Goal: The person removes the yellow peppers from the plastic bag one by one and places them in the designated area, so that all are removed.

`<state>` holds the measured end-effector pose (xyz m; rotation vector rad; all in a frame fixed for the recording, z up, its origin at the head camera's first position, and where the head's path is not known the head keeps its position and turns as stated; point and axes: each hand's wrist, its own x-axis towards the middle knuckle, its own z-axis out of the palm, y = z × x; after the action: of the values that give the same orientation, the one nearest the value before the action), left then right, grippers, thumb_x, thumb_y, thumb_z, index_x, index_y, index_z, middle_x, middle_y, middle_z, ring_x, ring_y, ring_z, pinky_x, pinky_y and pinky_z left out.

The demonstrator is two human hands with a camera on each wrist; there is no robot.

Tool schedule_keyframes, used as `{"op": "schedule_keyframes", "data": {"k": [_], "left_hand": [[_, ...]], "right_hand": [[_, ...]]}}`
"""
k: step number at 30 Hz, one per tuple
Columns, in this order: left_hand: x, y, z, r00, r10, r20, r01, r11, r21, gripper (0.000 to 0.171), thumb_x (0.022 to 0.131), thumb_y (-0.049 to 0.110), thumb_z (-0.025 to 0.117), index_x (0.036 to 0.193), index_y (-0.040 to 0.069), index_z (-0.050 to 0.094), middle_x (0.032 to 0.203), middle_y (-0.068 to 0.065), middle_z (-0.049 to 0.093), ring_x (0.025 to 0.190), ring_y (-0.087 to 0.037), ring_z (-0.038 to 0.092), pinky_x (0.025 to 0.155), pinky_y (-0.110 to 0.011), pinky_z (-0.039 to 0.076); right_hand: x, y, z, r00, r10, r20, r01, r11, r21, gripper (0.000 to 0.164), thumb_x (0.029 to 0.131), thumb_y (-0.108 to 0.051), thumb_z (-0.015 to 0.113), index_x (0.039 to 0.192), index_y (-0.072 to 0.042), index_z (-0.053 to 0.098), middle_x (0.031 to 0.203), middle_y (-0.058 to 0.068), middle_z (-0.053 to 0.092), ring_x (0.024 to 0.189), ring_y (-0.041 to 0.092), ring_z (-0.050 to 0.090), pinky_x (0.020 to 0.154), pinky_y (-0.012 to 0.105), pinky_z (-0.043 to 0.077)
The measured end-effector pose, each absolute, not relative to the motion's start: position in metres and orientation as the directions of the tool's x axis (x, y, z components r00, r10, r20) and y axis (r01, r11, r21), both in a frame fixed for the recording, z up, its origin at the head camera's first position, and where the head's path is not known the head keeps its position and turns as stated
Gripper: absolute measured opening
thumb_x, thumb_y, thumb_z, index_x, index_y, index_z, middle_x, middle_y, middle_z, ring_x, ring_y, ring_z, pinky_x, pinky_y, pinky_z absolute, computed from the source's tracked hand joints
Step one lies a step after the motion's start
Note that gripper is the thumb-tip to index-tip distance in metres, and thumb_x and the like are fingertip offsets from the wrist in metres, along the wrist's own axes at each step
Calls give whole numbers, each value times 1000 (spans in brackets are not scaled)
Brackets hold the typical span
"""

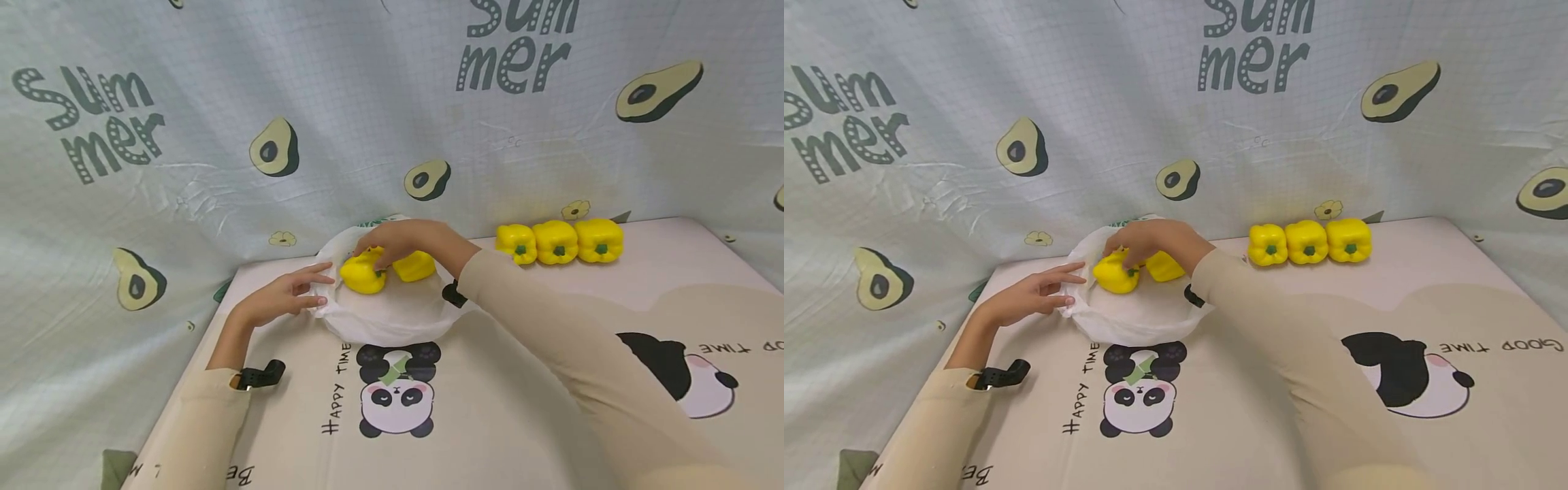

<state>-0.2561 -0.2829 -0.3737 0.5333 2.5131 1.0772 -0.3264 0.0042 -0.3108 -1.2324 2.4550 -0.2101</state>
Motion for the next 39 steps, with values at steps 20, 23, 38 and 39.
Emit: {"op": "schedule_keyframes", "data": {"k": [20,23,38,39], "left_hand": [[-250,-268,-372,-891,454,-21,292,606,740,50,97,24,71,140,2,60,166,-4,31,154,-33,20,122,-61,18],[-249,-268,-373,-894,449,-16,286,595,751,50,96,23,72,139,1,60,166,-4,31,155,-32,19,122,-60,18],[-247,-271,-377,-890,455,-45,250,567,785,55,93,22,76,141,2,58,166,-4,30,155,-33,18,121,-56,25],[-247,-270,-377,-888,458,-48,248,565,787,55,93,22,76,141,2,58,166,-4,30,155,-33,18,121,-57,24]], "right_hand": [[-341,-5,-338,-587,-769,-252,-672,637,-378,57,87,-27,82,137,-12,59,141,6,53,123,23,49,110,34,43],[-341,-4,-340,-578,-774,-257,-646,627,-436,57,85,-30,84,132,-11,56,133,5,56,116,22,51,103,31,47],[-340,-2,-353,-520,-815,-255,-671,574,-469,77,85,-35,82,152,-20,45,154,5,42,132,23,41,115,41,35],[-340,-2,-353,-519,-815,-257,-668,575,-472,78,85,-35,82,152,-21,44,153,5,42,131,23,41,115,41,36]]}}
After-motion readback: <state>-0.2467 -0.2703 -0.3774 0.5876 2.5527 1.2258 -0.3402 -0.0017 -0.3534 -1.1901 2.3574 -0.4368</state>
